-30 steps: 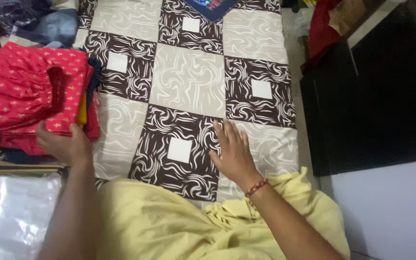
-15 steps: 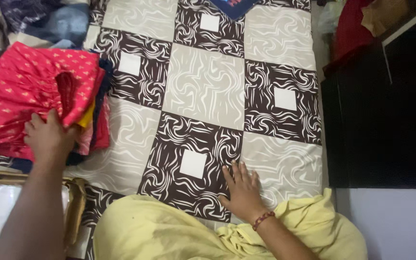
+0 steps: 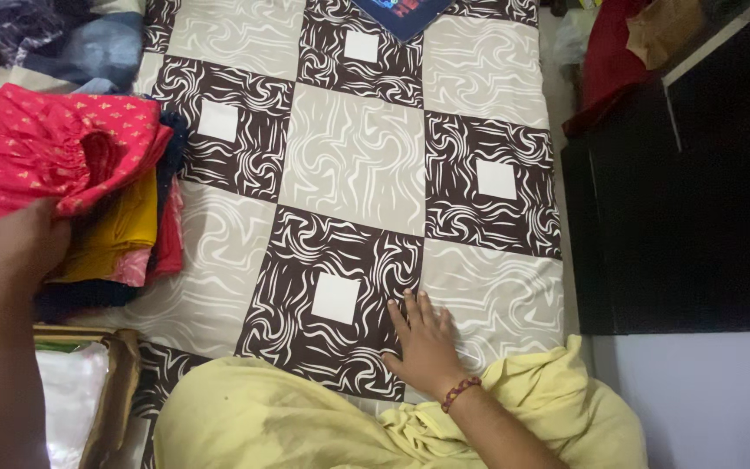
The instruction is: The person folds a red patterned garment and places it into a clear plastic bag, then seals the bag. They repeat the process with a blue patterned garment, folding it and placing it into another plastic bag.
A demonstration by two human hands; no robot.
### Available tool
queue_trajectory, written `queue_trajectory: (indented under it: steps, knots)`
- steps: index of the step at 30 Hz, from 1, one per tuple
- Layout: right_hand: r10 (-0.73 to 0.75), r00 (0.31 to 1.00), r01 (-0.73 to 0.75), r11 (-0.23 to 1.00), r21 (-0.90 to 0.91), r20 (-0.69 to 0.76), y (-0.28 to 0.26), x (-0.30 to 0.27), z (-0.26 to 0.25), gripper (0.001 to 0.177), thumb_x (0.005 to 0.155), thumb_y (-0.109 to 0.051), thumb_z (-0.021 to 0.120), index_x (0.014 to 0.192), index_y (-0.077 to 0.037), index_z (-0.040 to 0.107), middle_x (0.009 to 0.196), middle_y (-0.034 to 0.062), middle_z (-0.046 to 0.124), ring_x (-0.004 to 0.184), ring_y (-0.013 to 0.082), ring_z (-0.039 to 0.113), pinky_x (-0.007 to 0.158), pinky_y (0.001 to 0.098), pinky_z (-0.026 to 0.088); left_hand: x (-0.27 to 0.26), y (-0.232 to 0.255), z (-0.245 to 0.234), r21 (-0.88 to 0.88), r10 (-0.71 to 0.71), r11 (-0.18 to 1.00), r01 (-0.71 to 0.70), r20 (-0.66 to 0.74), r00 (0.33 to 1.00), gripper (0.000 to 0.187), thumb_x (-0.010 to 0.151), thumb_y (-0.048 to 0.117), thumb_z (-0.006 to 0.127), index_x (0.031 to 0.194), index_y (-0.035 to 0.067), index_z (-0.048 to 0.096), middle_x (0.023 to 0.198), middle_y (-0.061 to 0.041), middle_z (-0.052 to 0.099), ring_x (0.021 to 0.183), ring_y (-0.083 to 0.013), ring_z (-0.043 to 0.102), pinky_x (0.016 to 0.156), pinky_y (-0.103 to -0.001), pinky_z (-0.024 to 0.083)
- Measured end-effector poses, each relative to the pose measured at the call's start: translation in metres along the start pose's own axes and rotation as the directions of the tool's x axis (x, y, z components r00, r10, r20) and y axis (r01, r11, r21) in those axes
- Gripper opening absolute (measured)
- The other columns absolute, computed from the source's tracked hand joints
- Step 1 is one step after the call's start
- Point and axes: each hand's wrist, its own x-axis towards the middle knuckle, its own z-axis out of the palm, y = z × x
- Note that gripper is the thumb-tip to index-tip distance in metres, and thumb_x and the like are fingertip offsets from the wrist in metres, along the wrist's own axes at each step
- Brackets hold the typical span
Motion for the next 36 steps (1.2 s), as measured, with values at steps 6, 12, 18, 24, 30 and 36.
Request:
queue_trajectory:
  steps: [6, 12, 18, 24, 30, 36]
  knots:
    - [-0.021, 0.999, 0.021, 1.000, -0.011, 0.050, 0.001, 0.007, -0.021, 0.092, 0.085, -0.041, 0.074, 0.159, -0.019, 0.026, 0.163, 0.0219, 0.023, 0.151, 0.0421, 0.020, 0.120, 0.0556, 0.024, -0.001, 0.029, -0.040, -0.035, 0.105, 0.993, -0.115, -0.227, 0.968, 0.051, 0.119, 0.046, 0.061, 0.098, 0.000, 0.068, 0.089, -0.028, 0.070, 0.089, -0.0470, 0.069, 0.079, -0.056, 0.053]
    - [-0.037, 0.998, 0.049, 0.968, 0.246, -0.051, 0.003, 0.017, -0.028, 0.088, 0.083, -0.035, 0.076, 0.156, -0.013, 0.032, 0.156, 0.0211, 0.038, 0.145, 0.0382, 0.036, 0.118, 0.0478, 0.033, -0.002, 0.088, -0.059, -0.310, -0.071, 0.950, -0.020, -0.280, 0.957, 0.047, 0.113, 0.042, 0.056, 0.097, 0.000, 0.071, 0.086, -0.029, 0.066, 0.080, -0.0492, 0.067, 0.069, -0.060, 0.050]
    - [-0.130, 0.972, 0.194, 0.910, 0.366, -0.194, 0.006, 0.019, -0.013, 0.082, 0.082, -0.030, 0.077, 0.150, -0.007, 0.038, 0.148, 0.0219, 0.052, 0.137, 0.0370, 0.049, 0.114, 0.0422, 0.040, -0.002, 0.132, -0.011, -0.588, -0.107, 0.806, 0.073, -0.023, 0.994, 0.052, 0.107, 0.038, 0.053, 0.090, -0.008, 0.068, 0.078, -0.034, 0.064, 0.077, -0.0476, 0.069, 0.072, -0.058, 0.050]
    - [-0.148, 0.972, 0.216, 0.868, 0.448, -0.182, -0.008, 0.026, -0.021, 0.084, 0.084, -0.028, 0.075, 0.155, -0.009, 0.035, 0.147, 0.0256, 0.050, 0.136, 0.0396, 0.049, 0.111, 0.0435, 0.042, -0.012, 0.150, 0.035, -0.523, -0.069, 0.851, -0.051, -0.206, 0.976, 0.037, 0.105, 0.033, 0.057, 0.114, 0.000, 0.071, 0.090, -0.031, 0.068, 0.085, -0.0474, 0.068, 0.072, -0.055, 0.051]
    - [-0.207, 0.964, 0.264, 0.779, 0.569, -0.164, -0.071, 0.066, -0.042, 0.083, 0.086, -0.029, 0.068, 0.159, -0.011, 0.030, 0.146, 0.0231, 0.054, 0.132, 0.0363, 0.057, 0.110, 0.0407, 0.046, -0.038, 0.151, 0.012, -0.415, 0.036, 0.909, 0.033, 0.159, 0.987, 0.049, 0.095, 0.054, 0.068, 0.109, 0.008, 0.077, 0.101, -0.025, 0.074, 0.096, -0.0428, 0.072, 0.086, -0.051, 0.054]
    - [-0.430, 0.779, 0.528, 0.842, 0.108, -0.456, -0.147, 0.103, -0.060, 0.085, 0.082, -0.027, 0.072, 0.156, -0.014, 0.032, 0.161, 0.0261, 0.029, 0.150, 0.0468, 0.025, 0.118, 0.0634, 0.022, -0.047, 0.088, -0.022, -0.269, -0.430, 0.894, 0.359, -0.286, 0.856, 0.093, 0.075, 0.053, 0.090, 0.140, -0.002, 0.055, 0.133, -0.032, 0.059, 0.119, -0.0507, 0.060, 0.096, -0.055, 0.049]
